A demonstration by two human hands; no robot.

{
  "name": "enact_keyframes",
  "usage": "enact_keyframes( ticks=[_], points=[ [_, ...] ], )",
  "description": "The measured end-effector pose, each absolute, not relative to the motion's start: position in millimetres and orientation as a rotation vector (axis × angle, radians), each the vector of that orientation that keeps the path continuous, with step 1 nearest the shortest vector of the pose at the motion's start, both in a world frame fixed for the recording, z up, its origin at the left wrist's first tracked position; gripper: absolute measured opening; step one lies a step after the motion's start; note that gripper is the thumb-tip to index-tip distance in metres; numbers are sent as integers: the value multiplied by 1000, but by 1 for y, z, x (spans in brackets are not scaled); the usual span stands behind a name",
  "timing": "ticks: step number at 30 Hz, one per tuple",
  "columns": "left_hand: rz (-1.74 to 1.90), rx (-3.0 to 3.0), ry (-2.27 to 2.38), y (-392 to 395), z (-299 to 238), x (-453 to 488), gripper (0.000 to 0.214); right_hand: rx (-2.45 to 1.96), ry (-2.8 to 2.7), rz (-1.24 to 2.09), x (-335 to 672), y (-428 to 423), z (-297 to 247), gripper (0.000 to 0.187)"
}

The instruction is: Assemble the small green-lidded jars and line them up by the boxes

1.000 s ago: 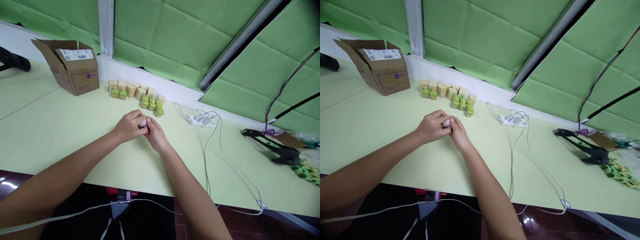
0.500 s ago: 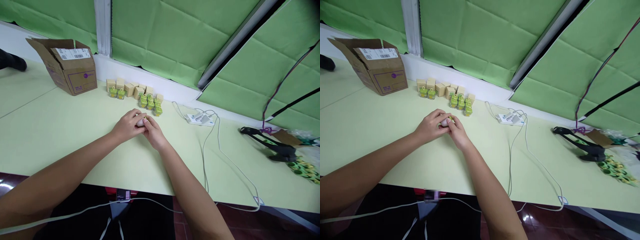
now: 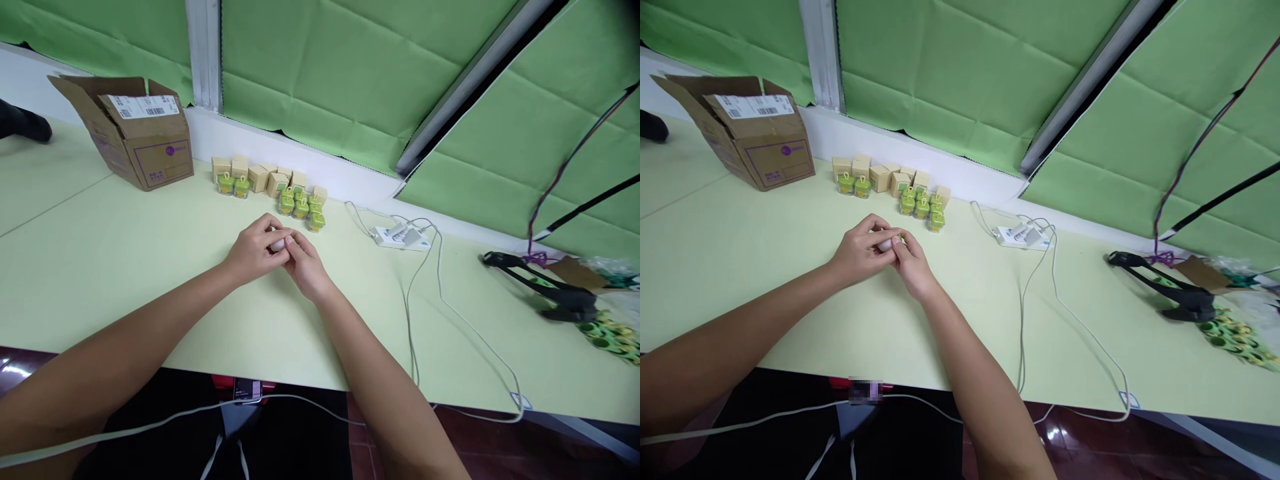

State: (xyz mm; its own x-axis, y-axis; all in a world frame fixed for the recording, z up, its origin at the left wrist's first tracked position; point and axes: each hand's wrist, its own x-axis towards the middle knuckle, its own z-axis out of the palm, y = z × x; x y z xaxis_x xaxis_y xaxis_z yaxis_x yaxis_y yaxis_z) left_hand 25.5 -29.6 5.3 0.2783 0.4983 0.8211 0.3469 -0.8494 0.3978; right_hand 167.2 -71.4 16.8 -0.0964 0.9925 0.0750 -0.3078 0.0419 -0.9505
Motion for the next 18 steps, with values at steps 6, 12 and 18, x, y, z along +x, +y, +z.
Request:
enact_keyframes(
  ticks=[6, 12, 18],
  points=[
    [1601, 2369, 757, -32, 7, 25, 31, -911, -1071, 1346, 167, -71, 17, 41],
    [1492, 2484, 652, -23, 0, 15, 37, -887, -996, 1384, 177, -68, 20, 47],
    [1441, 2535, 657, -20, 0, 15, 29, -948, -981, 1328, 180, -64, 16, 52]
  ],
)
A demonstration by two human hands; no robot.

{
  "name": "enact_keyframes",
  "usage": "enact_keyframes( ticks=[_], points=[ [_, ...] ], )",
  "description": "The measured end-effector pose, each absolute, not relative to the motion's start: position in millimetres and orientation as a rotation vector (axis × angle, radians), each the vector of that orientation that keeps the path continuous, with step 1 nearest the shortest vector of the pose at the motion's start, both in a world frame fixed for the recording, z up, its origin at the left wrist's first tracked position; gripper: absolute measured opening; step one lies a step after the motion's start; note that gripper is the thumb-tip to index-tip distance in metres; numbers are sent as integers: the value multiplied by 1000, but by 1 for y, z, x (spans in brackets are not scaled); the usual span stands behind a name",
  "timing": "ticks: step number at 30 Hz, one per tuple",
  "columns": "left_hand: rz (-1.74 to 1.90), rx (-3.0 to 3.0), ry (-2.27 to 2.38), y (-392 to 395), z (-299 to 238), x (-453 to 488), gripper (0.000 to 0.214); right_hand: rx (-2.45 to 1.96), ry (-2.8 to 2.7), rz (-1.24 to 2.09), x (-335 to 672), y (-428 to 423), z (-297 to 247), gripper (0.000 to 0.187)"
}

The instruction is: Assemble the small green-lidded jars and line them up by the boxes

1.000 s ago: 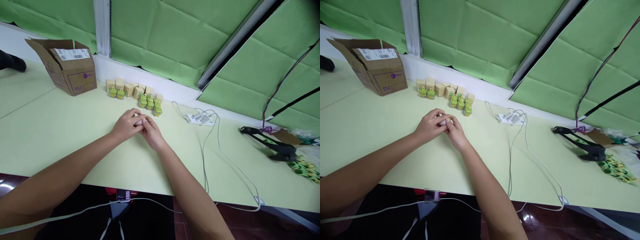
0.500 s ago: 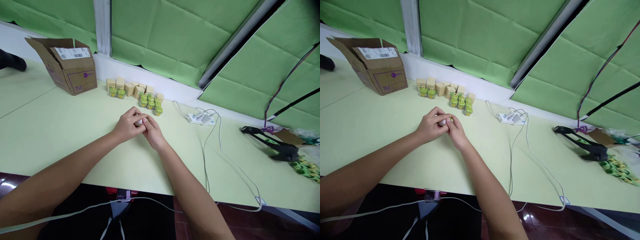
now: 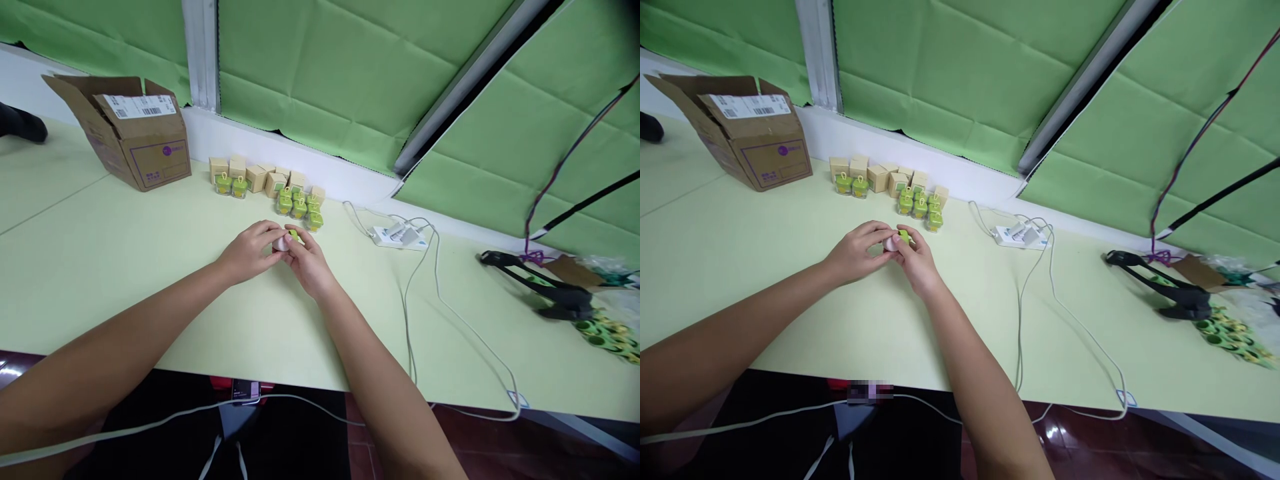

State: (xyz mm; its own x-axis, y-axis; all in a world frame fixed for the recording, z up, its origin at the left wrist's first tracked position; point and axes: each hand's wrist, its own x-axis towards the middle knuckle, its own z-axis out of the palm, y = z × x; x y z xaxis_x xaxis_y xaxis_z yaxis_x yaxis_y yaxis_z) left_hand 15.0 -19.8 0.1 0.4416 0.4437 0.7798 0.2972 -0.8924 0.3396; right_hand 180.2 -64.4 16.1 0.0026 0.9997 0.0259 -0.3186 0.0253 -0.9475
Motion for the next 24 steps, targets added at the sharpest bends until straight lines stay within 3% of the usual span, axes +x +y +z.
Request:
enact_keyframes(
  ticks=[10, 20, 24],
  points=[
    [1237, 2618, 956, -9, 4, 1, 26, -1205, -960, 958, 188, -56, 7, 58],
    [906, 2922, 1090, -10, 2, 4, 30, -1236, -1093, 898, 188, -57, 5, 54],
    [899, 2942, 1046, -10, 1, 6, 17, -1236, -1104, 908, 189, -57, 5, 56]
  ],
)
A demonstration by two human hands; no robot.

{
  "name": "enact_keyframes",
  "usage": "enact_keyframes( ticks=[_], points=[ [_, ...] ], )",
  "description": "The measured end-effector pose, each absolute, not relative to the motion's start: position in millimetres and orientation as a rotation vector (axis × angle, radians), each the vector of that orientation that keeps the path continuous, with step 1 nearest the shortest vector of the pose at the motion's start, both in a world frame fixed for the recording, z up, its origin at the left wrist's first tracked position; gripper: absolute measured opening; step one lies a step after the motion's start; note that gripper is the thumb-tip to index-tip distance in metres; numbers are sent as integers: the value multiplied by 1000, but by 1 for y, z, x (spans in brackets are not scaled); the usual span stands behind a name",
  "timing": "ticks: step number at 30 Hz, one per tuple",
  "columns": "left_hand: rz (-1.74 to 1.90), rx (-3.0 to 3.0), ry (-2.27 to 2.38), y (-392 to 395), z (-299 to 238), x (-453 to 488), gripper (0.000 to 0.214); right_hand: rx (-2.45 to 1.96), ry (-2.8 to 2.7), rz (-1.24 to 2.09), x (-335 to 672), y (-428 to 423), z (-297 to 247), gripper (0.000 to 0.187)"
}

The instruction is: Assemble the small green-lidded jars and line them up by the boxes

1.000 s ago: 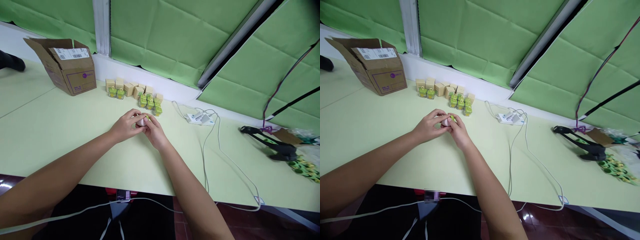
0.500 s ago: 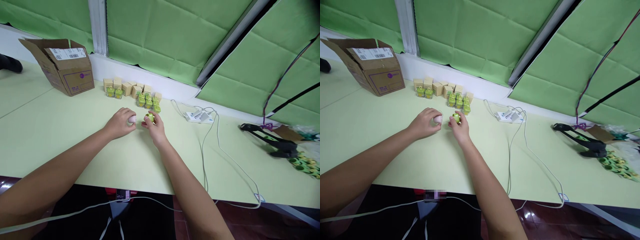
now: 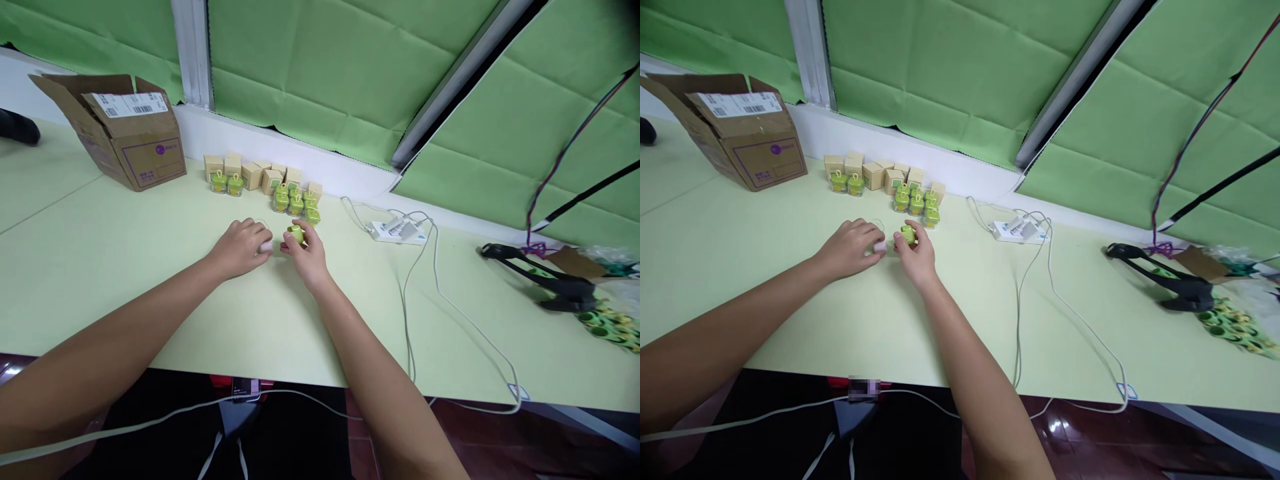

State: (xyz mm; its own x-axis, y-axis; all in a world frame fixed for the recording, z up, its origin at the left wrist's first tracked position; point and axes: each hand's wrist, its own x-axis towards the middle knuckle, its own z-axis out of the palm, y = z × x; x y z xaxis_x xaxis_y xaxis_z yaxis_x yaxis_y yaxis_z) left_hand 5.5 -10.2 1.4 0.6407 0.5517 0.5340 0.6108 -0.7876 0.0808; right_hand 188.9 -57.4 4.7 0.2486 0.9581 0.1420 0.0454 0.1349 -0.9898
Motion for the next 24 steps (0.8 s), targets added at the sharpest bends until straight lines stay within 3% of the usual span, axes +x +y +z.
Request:
enact_keyframes(
  ticks=[5, 9, 12, 24],
  points=[
    [-1005, -2856, -950, -8, 3, 2, 25, -1241, -1096, 910, 190, -56, 3, 59],
    [-1438, -2883, -869, -7, 8, -3, 34, -1243, -1078, 909, 191, -54, 2, 58],
    [-1703, -2886, -885, -9, 12, -6, 25, -1232, -1088, 912, 191, -54, 1, 57],
    [-1700, -3021, -934, -14, 13, -6, 21, -1241, -1097, 921, 188, -54, -1, 57]
  ],
)
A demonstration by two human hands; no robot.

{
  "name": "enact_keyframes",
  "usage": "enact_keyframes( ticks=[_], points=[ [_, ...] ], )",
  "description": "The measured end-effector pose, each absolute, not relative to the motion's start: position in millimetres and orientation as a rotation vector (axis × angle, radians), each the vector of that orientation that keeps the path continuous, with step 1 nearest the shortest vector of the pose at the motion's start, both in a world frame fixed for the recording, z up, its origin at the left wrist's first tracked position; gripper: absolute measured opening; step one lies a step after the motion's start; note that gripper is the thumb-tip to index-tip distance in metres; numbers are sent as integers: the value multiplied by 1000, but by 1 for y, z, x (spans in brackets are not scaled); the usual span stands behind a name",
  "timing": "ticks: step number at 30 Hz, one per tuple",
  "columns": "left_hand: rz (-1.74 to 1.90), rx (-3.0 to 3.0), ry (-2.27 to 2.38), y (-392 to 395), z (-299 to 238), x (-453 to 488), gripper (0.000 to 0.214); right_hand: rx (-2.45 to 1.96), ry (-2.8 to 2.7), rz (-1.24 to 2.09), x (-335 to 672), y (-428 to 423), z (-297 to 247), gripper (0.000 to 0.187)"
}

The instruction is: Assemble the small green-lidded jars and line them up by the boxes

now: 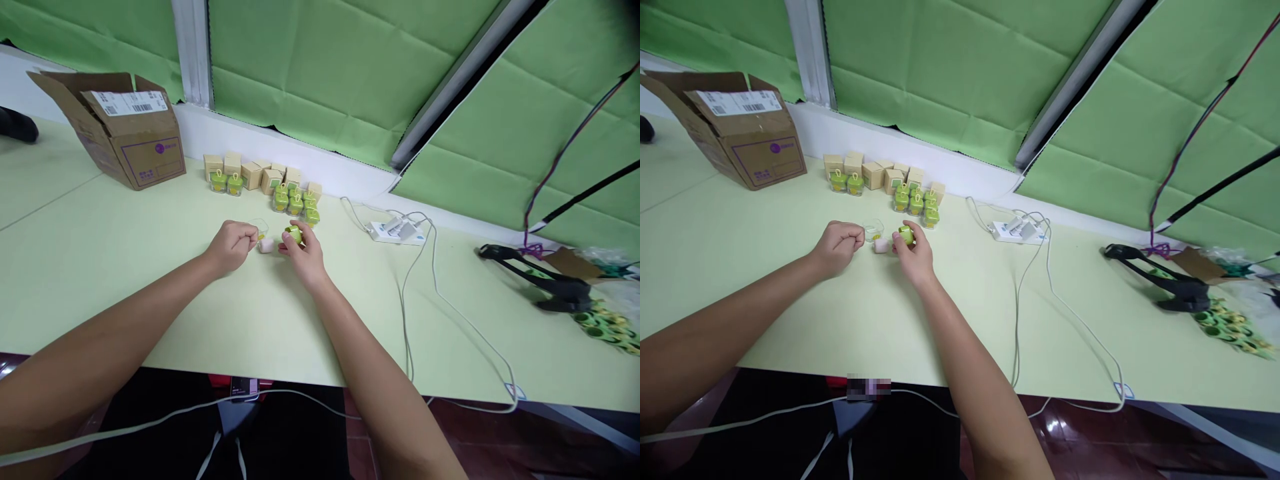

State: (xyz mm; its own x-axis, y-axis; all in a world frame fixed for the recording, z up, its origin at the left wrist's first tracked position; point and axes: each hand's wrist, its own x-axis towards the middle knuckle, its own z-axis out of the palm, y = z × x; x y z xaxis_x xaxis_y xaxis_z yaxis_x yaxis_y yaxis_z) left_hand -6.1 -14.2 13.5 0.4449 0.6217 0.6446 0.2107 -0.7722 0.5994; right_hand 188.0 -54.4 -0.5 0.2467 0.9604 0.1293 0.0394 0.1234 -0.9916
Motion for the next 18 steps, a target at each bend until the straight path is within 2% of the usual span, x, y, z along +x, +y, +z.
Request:
enact_keyframes(
  ticks=[5, 10, 14, 18],
  points=[
    [1354, 2264, 827, -15, 12, -1, 14, -1246, -1131, 909, 188, -54, -3, 54],
    [1463, 2212, 993, -20, 13, 4, 34, -1264, -1143, 903, 188, -56, -1, 53],
    [1464, 2123, 1045, -23, 15, 8, 58, -1241, -1165, 862, 188, -57, -2, 56],
    [1337, 2117, 920, -23, 10, 11, 57, -1229, -1156, 797, 184, -60, 0, 71]
  ],
)
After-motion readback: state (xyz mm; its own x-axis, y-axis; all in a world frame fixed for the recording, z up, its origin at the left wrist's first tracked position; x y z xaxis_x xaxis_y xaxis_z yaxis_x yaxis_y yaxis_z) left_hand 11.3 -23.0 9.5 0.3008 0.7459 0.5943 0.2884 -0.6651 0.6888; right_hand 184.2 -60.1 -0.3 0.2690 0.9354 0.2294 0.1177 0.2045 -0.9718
